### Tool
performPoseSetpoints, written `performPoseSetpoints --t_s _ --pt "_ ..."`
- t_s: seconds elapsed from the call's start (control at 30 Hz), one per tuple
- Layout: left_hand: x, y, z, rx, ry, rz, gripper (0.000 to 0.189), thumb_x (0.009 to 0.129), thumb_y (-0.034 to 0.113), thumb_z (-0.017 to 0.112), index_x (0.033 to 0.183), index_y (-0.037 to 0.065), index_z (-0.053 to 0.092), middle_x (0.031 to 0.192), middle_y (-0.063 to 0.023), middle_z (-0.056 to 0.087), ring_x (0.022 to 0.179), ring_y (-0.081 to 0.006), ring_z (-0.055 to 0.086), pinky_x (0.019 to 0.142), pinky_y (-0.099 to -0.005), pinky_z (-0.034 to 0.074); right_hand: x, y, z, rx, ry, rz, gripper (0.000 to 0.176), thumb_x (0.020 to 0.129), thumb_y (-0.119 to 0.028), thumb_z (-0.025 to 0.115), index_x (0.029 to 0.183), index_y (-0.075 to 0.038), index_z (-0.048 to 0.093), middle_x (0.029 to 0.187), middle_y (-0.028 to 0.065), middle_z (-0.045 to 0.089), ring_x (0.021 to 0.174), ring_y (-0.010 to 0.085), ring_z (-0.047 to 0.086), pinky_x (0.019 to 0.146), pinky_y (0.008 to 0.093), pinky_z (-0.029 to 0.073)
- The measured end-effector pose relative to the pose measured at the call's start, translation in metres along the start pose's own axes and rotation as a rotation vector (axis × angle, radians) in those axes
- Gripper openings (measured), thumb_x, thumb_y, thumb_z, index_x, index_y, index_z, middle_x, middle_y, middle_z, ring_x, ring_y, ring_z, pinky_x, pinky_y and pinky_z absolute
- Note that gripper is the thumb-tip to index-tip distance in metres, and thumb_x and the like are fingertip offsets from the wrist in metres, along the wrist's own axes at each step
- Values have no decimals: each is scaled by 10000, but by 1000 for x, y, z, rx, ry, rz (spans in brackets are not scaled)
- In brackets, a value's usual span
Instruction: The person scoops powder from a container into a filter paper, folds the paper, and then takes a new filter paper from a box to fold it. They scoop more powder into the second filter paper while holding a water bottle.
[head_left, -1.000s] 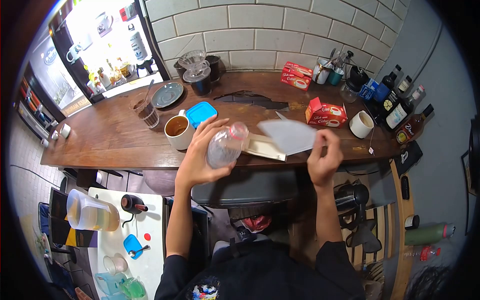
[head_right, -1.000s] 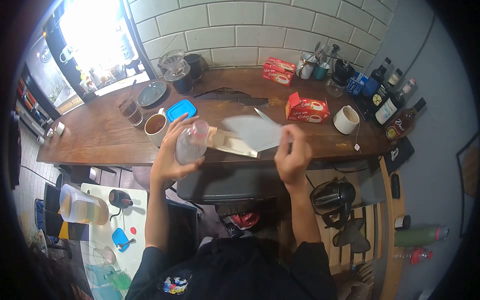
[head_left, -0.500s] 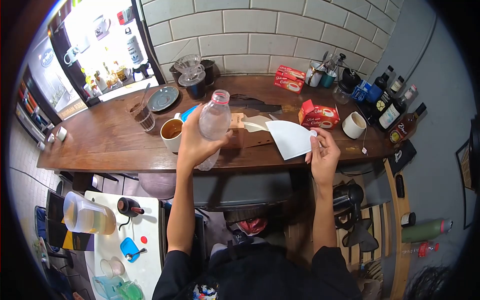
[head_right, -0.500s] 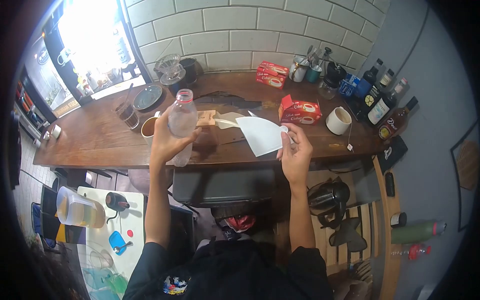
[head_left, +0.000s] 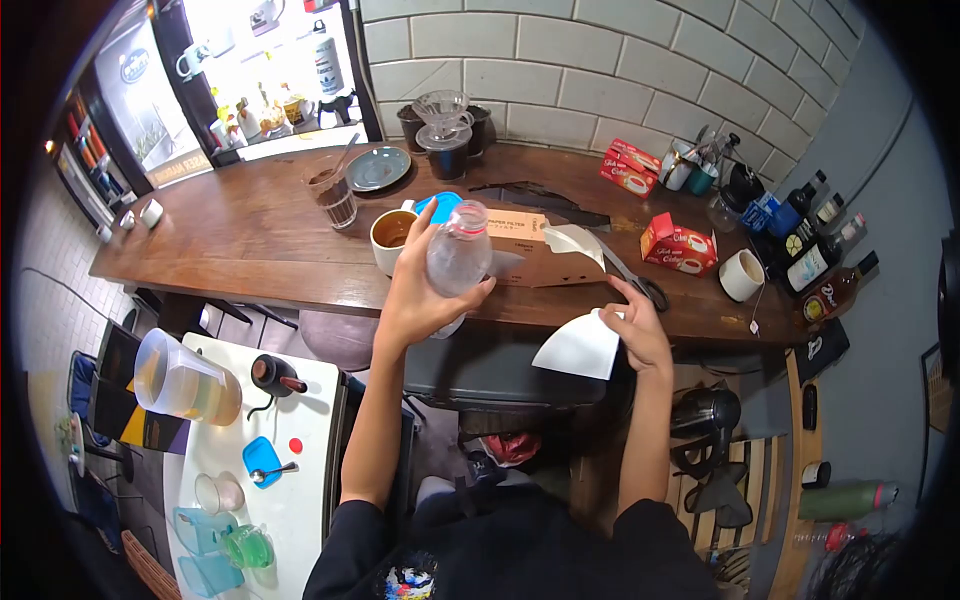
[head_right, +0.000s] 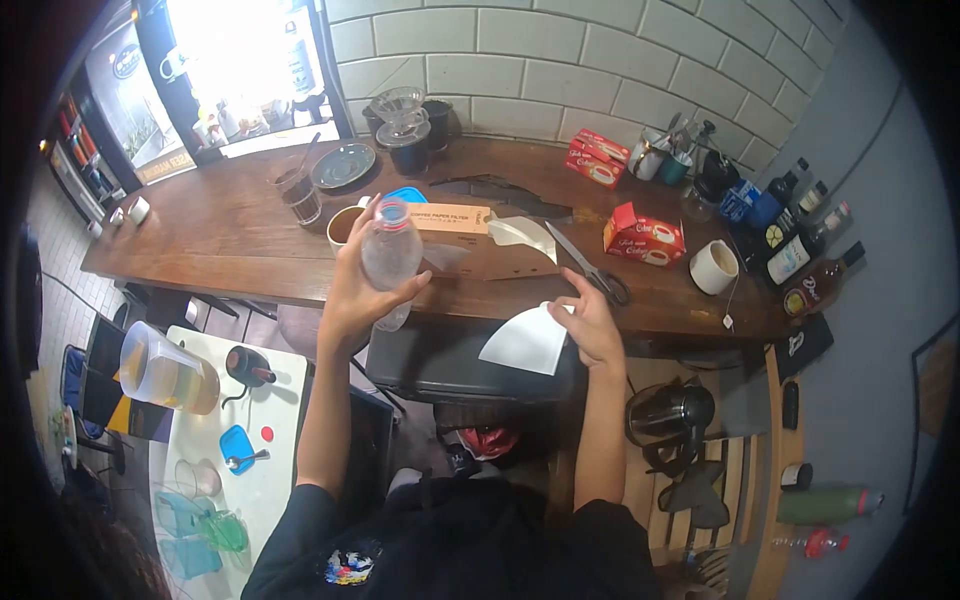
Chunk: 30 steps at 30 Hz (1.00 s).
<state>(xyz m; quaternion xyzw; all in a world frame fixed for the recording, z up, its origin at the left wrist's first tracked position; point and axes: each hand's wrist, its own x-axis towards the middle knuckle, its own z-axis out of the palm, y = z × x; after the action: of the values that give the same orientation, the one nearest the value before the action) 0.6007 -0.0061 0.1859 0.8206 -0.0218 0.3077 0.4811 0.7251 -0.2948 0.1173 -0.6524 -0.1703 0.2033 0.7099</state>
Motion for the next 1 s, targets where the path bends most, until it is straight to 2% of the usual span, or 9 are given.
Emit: performPoseSetpoints --t_s 0.1,0.23,0.3,0.43,0.57,0.67,0.8,0.87,1.0 --pt "9 -12 4 76 18 39 693 636 267 818 1235 -1 598 1379 -281 489 1420 -396 315 1110 -494 324 12 6 10 22 45 7 726 818 42 670 1443 105 305 820 35 613 784 64 554 723 191 437" --pt "13 -15 10 66 -15 32 725 618 282 822 1243 -5 592 1412 -324 441 1415 -402 321 1114 -475 330 15 -3 23 -49 7 -121 719 826 43 653 1461 57 313 796 13 604 659 56 525 594 198 439" --pt "13 -14 13 25 -82 -7 752 609 291 828 1250 -17 584 1429 -338 410 1388 -402 367 1113 -451 339 10 -20 41 -348 -57 -161 718 835 37 636 1474 24 310 773 12 609 606 51 499 541 206 422" --pt "13 -11 19 29 -109 -8 818 610 304 834 1286 -52 544 1430 -326 418 1370 -401 394 1112 -434 347 20 -19 61 -565 -98 -213 763 804 -4 623 1480 43 272 726 92 634 590 125 535 591 267 451" --pt "13 -14 14 29 -132 -63 921 616 297 844 1347 -105 452 1387 -300 482 1314 -372 474 1086 -423 384 22 -16 64 -666 2 -336 837 804 -14 632 1526 -32 210 672 78 609 561 89 514 571 269 438" --pt "12 -10 8 -11 -148 -70 950 618 285 849 1365 -117 421 1355 -287 518 1279 -347 515 1073 -413 403 8 -44 72 -736 33 -302 923 755 5 597 1557 -150 167 640 168 594 542 257 569 634 366 474" --pt "13 -5 1 -32 -192 -108 938 614 287 852 1356 -110 438 1362 -283 517 1292 -341 507 1077 -412 398 18 -34 66 -833 19 -369 899 758 7 599 1549 -166 207 597 164 581 506 290 556 607 381 481" --pt "13 -9 5 -1 -201 -84 918 610 289 852 1339 -106 458 1378 -284 502 1305 -346 493 1080 -413 393 24 -34 68 -1158 145 -435 856 749 19 582 1522 -167 268 636 215 606 570 392 593 651 470 490" --pt "11 -8 14 199 -186 29 860 599 295 852 1286 -96 512 1414 -289 461 1334 -364 453 1093 -410 376 27 -43 67 -1316 131 -380 845 740 22 618 1493 -218 320 703 264 625 710 452 645 668 557 492"
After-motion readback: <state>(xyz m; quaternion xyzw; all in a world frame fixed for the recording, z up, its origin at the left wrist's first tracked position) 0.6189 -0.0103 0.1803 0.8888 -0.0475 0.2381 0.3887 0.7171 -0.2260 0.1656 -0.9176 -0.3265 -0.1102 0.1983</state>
